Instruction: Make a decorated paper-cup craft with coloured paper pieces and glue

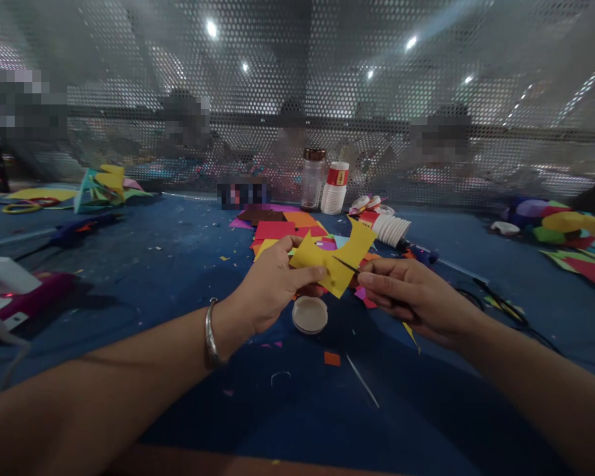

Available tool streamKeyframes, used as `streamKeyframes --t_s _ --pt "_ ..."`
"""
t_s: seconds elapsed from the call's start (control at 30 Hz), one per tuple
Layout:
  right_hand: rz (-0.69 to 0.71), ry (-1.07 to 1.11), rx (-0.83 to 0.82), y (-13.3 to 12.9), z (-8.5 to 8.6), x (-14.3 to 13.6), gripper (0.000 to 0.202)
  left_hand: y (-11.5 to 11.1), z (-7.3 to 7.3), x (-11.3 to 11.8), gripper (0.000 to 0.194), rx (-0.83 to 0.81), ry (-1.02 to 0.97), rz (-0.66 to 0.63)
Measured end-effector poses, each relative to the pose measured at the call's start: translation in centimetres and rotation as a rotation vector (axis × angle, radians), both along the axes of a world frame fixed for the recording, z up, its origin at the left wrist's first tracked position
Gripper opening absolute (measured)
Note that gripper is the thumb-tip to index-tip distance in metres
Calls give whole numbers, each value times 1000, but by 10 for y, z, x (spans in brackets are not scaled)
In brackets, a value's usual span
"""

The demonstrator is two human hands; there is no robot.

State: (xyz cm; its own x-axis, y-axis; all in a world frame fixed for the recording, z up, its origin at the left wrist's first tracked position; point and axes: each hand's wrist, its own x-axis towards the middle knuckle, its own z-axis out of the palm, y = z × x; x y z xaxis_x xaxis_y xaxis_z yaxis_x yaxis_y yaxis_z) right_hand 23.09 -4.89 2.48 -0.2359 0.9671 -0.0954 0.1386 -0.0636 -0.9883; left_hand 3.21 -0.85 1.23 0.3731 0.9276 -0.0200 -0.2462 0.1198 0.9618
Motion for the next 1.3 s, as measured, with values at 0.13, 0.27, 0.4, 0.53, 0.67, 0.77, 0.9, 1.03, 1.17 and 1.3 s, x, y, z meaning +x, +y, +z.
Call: streamKeyframes --t_s 0.13,0.27,0.4,0.53,0.67,0.77,0.9,1.03,1.17,1.3 --pt "-1 -13 6 0 -1 0 44 1 -1 0 40 -16 -13 -9" --pt "2 -17 1 0 -1 1 45 1 -1 0 41 -12 -2 -10" --pt "1 -13 3 0 -2 0 46 0 -2 0 44 6 15 -19" --pt "-4 -22 2 0 -1 -1 47 -1 -2 1 44 -6 10 -18" --pt "-2 -27 -3 0 0 -2 47 -1 -1 2 42 -29 11 -25" --pt "-1 -28 0 -1 -1 -2 45 -3 0 2 42 -55 10 -47" --pt "-2 -34 9 -1 -2 -1 43 -5 2 2 42 -96 4 -64" --pt "-2 -44 11 -1 -2 -2 44 -5 3 3 42 -130 12 -67" --pt "-4 -35 22 -1 -2 -3 46 -5 4 4 40 -166 -7 -88" --pt "-12 -53 24 -2 -2 -4 47 -5 4 4 48 -198 -6 -75"
